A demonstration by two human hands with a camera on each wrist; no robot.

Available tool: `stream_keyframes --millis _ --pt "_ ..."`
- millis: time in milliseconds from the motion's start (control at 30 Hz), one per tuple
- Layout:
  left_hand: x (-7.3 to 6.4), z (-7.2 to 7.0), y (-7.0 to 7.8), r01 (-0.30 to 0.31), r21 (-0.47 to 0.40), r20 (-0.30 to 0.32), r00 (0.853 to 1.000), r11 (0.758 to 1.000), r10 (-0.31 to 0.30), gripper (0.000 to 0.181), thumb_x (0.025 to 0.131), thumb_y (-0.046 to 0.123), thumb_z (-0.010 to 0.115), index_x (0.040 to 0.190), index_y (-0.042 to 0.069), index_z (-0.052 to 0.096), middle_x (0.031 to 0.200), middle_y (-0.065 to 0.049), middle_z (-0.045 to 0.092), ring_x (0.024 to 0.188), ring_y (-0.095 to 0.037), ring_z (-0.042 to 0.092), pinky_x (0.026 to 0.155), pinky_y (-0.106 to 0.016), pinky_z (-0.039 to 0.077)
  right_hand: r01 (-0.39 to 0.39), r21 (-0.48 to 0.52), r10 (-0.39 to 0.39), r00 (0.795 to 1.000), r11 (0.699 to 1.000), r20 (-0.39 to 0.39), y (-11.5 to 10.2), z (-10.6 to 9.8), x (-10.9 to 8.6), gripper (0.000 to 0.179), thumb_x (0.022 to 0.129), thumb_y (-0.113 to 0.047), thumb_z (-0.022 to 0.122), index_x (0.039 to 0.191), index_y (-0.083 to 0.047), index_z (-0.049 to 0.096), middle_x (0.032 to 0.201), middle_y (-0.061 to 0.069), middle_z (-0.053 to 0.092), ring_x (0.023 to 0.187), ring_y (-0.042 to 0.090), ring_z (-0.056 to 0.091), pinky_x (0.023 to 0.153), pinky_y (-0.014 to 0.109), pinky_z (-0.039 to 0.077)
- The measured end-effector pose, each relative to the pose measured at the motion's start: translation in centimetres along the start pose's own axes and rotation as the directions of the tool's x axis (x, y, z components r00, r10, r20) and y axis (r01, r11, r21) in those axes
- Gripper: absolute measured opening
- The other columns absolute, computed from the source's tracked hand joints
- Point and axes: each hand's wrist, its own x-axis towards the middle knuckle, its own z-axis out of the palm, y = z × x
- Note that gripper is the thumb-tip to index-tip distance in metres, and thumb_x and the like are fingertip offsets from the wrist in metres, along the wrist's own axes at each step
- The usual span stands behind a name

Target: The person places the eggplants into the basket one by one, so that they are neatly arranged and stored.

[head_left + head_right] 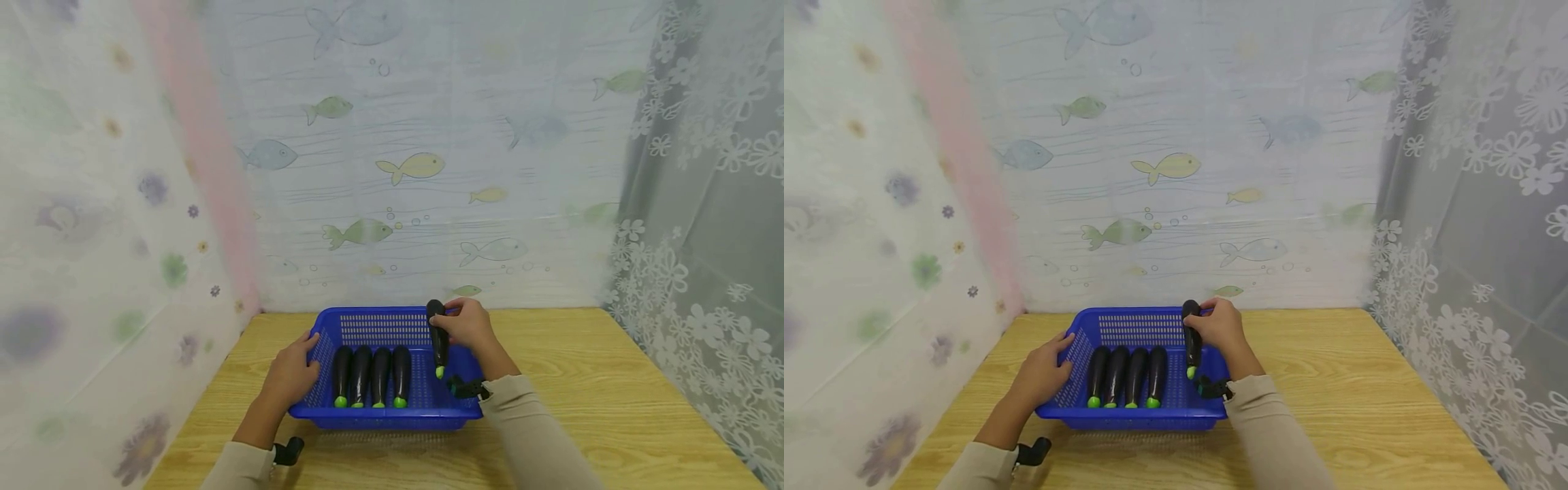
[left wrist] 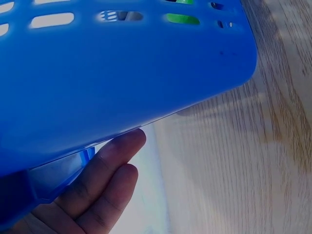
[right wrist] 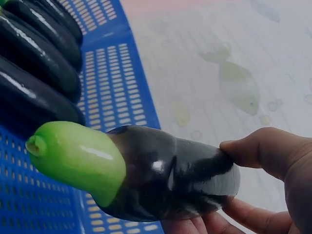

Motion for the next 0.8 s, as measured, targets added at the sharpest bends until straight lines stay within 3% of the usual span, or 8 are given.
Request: stream_keyframes --millis 267,500,800 --pt "0.0 0.0 0.1 0.004 -0.011 -0.002 1.000 1.000 -0.004 0.063 0.095 0.010 0.058 0.156 0.006 0.044 0.166 -0.021 0.034 0.142 -0.050 0.044 0.104 -0.064 0.047 -0.004 -0.034 0.005 1.000 0.999 0.024 0.0 1.2 -0.1 0.057 0.086 -0.027 0.083 0.133 0.000 0.065 0.118 0.020 0.071 0.073 0.022 0.074 0.062 0.037 0.063" --pt "-0.1 0.0 0.1 0.011 -0.010 0.002 1.000 1.000 -0.011 0.063 0.095 0.010 0.058 0.157 0.006 0.044 0.166 -0.021 0.034 0.144 -0.050 0.041 0.106 -0.066 0.043 -0.016 -0.066 0.019 0.999 0.998 0.045 0.3 1.8 0.2 0.057 0.085 -0.026 0.083 0.133 0.001 0.065 0.118 0.021 0.071 0.062 0.022 0.073 0.067 0.044 0.064" --pt "-0.1 -0.1 0.2 0.014 -0.007 -0.004 1.000 1.000 -0.014 0.063 0.095 0.011 0.058 0.157 0.007 0.044 0.166 -0.020 0.035 0.144 -0.050 0.043 0.105 -0.065 0.045 -0.024 -0.085 0.030 0.998 0.996 0.061 0.5 2.6 0.4 0.052 0.086 -0.020 0.082 0.129 0.006 0.066 0.123 0.026 0.068 0.071 0.024 0.075 0.059 0.036 0.064"
